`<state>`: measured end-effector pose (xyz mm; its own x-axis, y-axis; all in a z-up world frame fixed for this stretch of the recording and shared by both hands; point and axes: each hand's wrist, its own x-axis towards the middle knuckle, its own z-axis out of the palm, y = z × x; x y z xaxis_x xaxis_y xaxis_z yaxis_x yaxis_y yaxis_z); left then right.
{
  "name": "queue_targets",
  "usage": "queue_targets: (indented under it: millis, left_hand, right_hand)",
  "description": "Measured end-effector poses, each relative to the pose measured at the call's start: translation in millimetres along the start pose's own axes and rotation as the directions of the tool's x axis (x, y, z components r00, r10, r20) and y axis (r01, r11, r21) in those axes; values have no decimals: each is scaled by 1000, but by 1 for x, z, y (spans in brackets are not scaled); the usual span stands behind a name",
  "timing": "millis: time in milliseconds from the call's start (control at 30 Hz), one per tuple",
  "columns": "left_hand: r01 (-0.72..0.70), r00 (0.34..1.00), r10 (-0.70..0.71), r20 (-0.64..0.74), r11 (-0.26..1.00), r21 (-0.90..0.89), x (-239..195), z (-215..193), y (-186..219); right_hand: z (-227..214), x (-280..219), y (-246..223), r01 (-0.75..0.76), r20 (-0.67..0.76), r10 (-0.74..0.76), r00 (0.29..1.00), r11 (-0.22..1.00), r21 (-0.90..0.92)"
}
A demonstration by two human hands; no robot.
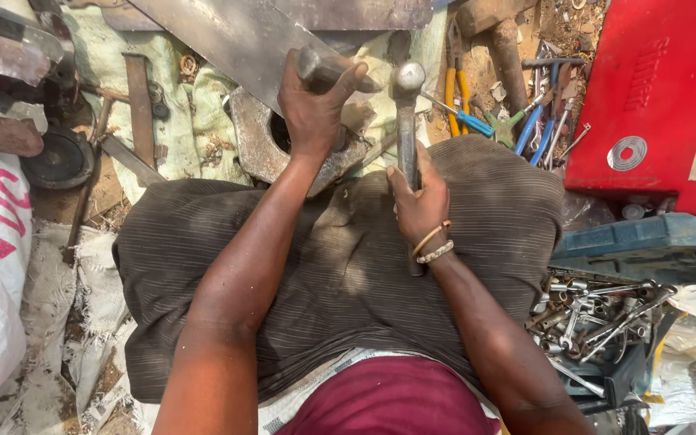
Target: The person hammers a metal blade-like object on an anvil to shape or flatten it. They repeatedly reposition the object and strike it with a hammer, then use pliers to adjust a small component on the blade.
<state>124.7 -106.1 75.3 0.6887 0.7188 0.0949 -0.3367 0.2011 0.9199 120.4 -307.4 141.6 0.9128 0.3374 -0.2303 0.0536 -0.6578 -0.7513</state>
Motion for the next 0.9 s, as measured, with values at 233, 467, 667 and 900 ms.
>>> queue_targets:
  millis: [233, 467, 667, 900]
  left_hand:
    - [-4, 999, 4, -55, 1000, -4, 0, -10, -9]
    - [-64, 990, 83, -115, 985, 161, 19, -32, -18]
    - [-112, 986, 124, -110, 988, 109, 36, -84, 8]
    - [-63, 990, 68, -124, 997, 43, 32, -106, 1]
  right_hand:
    - [2, -11, 4, 4, -45, 6, 999, 975, 224]
    - [5, 13, 7, -289, 158, 244, 957, 847, 445]
    - [-14, 12, -2, -482, 290, 388, 875, 761, 435]
    - [1, -1, -18, -460, 427, 268, 864, 766, 449]
